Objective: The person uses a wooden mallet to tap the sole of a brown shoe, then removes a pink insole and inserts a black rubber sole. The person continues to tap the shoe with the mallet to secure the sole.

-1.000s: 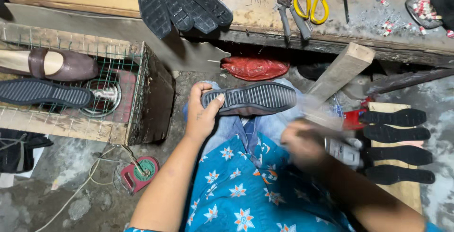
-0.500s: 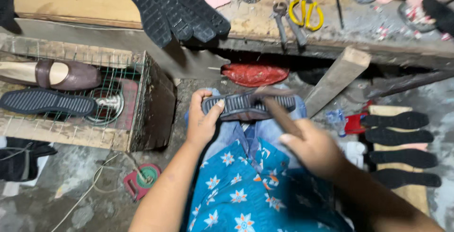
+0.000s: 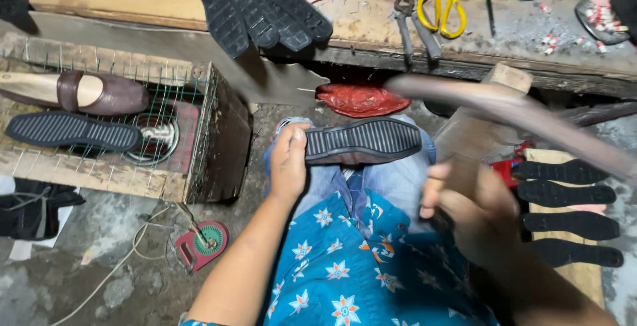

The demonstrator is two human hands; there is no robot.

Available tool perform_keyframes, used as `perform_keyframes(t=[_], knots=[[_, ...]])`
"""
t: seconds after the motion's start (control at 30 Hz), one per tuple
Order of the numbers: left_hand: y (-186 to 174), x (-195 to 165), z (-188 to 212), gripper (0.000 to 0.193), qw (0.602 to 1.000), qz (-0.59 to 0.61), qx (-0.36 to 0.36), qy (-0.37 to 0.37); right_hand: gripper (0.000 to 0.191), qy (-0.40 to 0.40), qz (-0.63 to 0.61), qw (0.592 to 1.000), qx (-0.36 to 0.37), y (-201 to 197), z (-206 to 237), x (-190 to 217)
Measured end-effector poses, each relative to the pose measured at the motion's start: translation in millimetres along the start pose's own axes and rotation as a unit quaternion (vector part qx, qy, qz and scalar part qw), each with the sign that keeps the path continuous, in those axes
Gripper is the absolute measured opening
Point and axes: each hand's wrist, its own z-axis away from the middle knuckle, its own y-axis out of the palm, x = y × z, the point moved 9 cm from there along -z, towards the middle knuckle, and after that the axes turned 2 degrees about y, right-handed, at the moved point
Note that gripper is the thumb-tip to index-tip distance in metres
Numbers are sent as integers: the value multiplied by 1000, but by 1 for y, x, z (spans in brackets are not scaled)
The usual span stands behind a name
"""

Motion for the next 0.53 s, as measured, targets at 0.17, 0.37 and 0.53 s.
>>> perform_keyframes(t=[0.17, 0.37, 0.53], knots=[[-2, 3, 0, 36, 1000, -9, -13, 4, 16, -264, 181, 947, -25, 46, -1, 55], [-4, -39, -3, 31, 984, -169, 52, 29, 25, 70, -77, 994, 42, 8, 1, 35], [33, -98, -33, 54, 854, -456, 235, 80, 43, -146, -296, 936, -124, -80, 17, 56]])
